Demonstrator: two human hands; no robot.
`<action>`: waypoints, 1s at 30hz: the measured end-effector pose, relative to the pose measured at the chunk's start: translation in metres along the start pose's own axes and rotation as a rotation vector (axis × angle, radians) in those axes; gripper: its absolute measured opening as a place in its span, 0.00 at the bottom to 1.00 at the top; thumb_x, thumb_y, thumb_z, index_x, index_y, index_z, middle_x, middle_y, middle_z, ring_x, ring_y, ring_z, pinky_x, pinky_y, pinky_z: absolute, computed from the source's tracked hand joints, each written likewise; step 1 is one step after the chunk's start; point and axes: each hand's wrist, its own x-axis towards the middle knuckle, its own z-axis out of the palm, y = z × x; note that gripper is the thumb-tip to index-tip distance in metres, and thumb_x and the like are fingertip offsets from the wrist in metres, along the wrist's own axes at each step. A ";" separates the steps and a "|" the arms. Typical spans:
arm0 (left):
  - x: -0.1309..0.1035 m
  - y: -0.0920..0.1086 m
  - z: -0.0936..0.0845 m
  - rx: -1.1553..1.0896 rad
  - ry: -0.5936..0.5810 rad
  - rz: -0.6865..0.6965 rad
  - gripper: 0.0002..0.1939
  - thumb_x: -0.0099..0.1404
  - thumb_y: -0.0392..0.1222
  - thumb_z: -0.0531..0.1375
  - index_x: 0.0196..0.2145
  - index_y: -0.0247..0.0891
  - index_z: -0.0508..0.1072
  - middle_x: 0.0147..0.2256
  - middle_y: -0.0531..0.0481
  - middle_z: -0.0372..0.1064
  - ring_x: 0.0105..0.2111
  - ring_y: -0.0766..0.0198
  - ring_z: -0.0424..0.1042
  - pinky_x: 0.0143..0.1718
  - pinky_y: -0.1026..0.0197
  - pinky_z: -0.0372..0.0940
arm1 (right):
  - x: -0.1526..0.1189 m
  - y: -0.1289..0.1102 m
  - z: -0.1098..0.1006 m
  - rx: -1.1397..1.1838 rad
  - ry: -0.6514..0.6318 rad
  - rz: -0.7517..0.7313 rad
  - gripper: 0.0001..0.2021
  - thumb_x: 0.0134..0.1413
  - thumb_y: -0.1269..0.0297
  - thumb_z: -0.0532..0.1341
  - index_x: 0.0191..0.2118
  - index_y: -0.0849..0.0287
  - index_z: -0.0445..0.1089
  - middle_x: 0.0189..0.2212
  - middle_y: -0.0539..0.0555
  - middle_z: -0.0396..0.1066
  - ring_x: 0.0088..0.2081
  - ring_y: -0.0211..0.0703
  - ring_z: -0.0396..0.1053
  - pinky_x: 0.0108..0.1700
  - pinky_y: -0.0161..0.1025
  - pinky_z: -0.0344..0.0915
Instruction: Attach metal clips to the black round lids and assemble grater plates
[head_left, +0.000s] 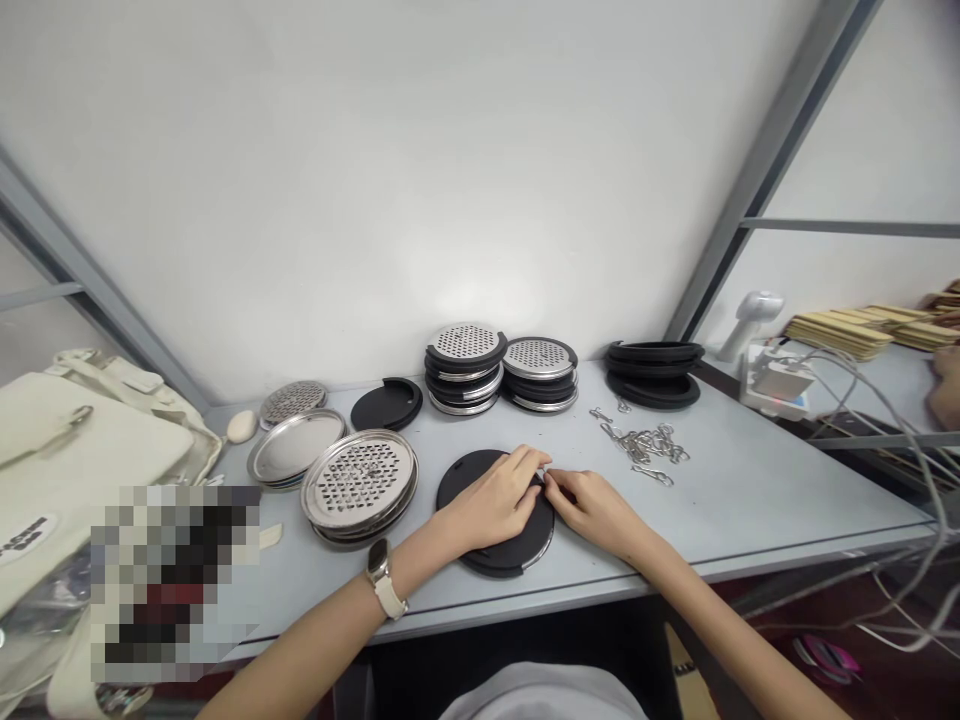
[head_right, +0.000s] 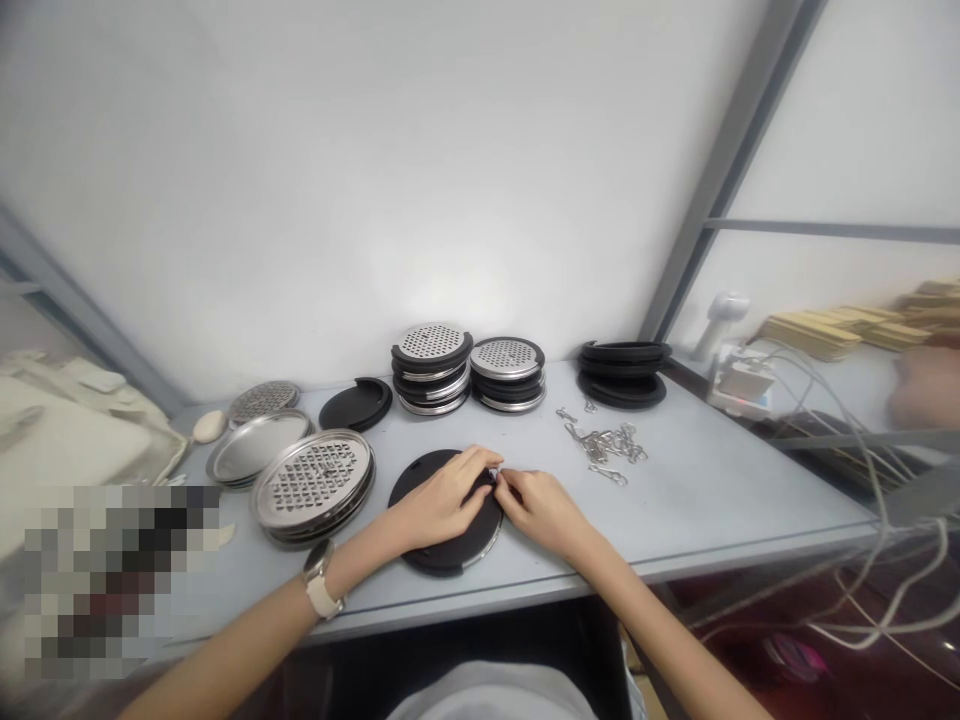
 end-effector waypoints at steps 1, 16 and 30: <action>0.000 0.000 0.000 -0.004 0.000 -0.003 0.18 0.65 0.30 0.49 0.52 0.39 0.58 0.49 0.43 0.62 0.51 0.57 0.63 0.54 0.52 0.61 | 0.000 0.000 0.000 0.001 -0.002 0.002 0.17 0.64 0.62 0.45 0.25 0.58 0.61 0.21 0.53 0.70 0.22 0.40 0.66 0.27 0.35 0.52; 0.000 -0.001 0.001 -0.009 -0.007 -0.015 0.20 0.65 0.29 0.49 0.54 0.38 0.56 0.50 0.43 0.63 0.52 0.57 0.64 0.54 0.53 0.61 | 0.001 0.000 0.000 -0.017 0.000 -0.006 0.17 0.64 0.63 0.45 0.26 0.58 0.63 0.23 0.54 0.72 0.23 0.41 0.67 0.28 0.35 0.53; 0.000 -0.001 0.001 -0.098 0.021 -0.042 0.21 0.64 0.29 0.50 0.53 0.39 0.55 0.50 0.42 0.65 0.50 0.58 0.66 0.52 0.53 0.63 | -0.001 -0.001 -0.002 -0.021 0.018 0.004 0.15 0.63 0.63 0.47 0.28 0.58 0.64 0.22 0.53 0.70 0.22 0.41 0.65 0.27 0.35 0.51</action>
